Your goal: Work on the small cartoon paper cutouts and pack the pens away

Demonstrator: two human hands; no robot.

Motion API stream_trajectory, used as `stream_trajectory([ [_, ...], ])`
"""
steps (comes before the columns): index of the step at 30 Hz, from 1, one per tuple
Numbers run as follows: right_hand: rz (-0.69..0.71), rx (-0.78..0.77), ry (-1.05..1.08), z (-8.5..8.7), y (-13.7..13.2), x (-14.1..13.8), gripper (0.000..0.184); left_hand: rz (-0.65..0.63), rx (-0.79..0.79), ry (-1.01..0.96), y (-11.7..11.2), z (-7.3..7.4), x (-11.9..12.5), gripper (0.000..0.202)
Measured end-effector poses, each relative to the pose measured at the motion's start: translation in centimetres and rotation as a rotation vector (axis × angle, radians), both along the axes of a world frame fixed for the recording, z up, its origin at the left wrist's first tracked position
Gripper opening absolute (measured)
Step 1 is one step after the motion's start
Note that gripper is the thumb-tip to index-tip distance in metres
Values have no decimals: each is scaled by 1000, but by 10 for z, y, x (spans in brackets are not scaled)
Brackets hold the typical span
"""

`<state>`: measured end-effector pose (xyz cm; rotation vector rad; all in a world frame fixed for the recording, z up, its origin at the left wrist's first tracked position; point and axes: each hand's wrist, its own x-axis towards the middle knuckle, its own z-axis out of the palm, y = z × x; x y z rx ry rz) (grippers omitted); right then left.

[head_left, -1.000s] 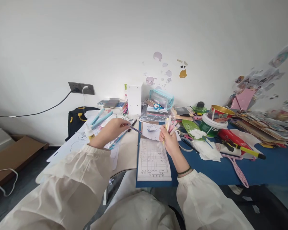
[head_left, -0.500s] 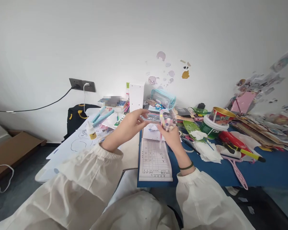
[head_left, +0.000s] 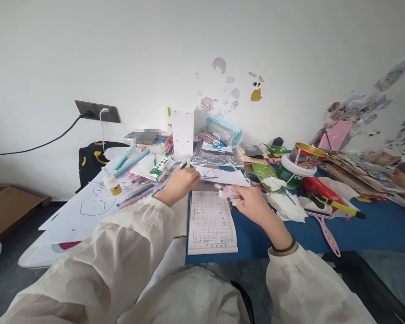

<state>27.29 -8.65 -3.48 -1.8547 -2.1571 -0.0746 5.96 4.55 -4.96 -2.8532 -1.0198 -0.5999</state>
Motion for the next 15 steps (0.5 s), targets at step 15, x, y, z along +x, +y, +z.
stream_trajectory([
  [15,-13,-129,-353,-23,91,-31,24,22,3,-105,9,4,5,24],
])
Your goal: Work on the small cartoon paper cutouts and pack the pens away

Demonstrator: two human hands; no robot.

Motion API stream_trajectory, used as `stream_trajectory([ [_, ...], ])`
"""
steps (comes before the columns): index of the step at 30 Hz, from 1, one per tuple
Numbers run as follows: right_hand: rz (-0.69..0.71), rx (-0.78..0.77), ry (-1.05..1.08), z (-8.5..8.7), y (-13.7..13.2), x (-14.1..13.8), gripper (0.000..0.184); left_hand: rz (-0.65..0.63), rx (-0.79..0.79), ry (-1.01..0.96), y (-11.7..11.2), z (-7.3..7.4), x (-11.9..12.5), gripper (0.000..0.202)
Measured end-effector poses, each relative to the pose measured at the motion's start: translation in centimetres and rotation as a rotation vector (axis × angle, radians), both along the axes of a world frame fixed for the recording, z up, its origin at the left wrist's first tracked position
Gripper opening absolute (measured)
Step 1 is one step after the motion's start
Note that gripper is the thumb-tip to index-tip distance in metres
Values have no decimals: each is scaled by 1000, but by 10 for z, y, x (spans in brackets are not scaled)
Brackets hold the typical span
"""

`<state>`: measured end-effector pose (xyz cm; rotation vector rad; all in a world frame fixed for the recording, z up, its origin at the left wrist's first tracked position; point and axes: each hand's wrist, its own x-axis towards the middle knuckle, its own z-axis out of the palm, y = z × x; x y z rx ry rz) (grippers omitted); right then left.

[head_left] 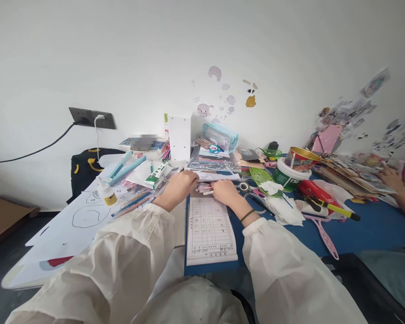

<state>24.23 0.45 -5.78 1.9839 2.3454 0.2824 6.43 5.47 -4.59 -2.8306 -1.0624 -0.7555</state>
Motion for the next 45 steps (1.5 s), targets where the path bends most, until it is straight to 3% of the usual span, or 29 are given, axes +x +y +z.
stream_trajectory([
  [5,-4,36,-4,7,-14,0,24,-1,-2,1,-1,4,1,24],
  [10,-1,100,57,20,-65,21,20,12,-10,16,-3,4,-1,25],
  [13,24,341,452,23,-94,41,14,6,-24,44,-7,2,-3,24],
  [16,-101,532,891,24,-108,55,18,2,-35,76,-11,-1,-4,25],
  [19,-200,578,1254,22,-108,58,26,-8,-39,111,-12,-7,-5,26],
  [24,-77,574,1867,1,-104,43,23,-9,-30,156,-12,-17,-7,26],
  [30,-178,505,1705,-33,-115,30,27,-2,-13,167,-16,-21,-7,26],
  [36,-171,542,1787,-37,-119,30,27,34,-40,175,-16,-18,-10,22],
  [39,-186,648,1840,-41,-119,28,23,92,-47,167,-19,-16,-10,23],
  [42,-189,597,1905,-44,-119,27,25,202,-45,140,-26,-8,-11,26],
  [45,-237,541,2037,-43,-118,28,31,349,-51,110,-35,13,-27,26],
])
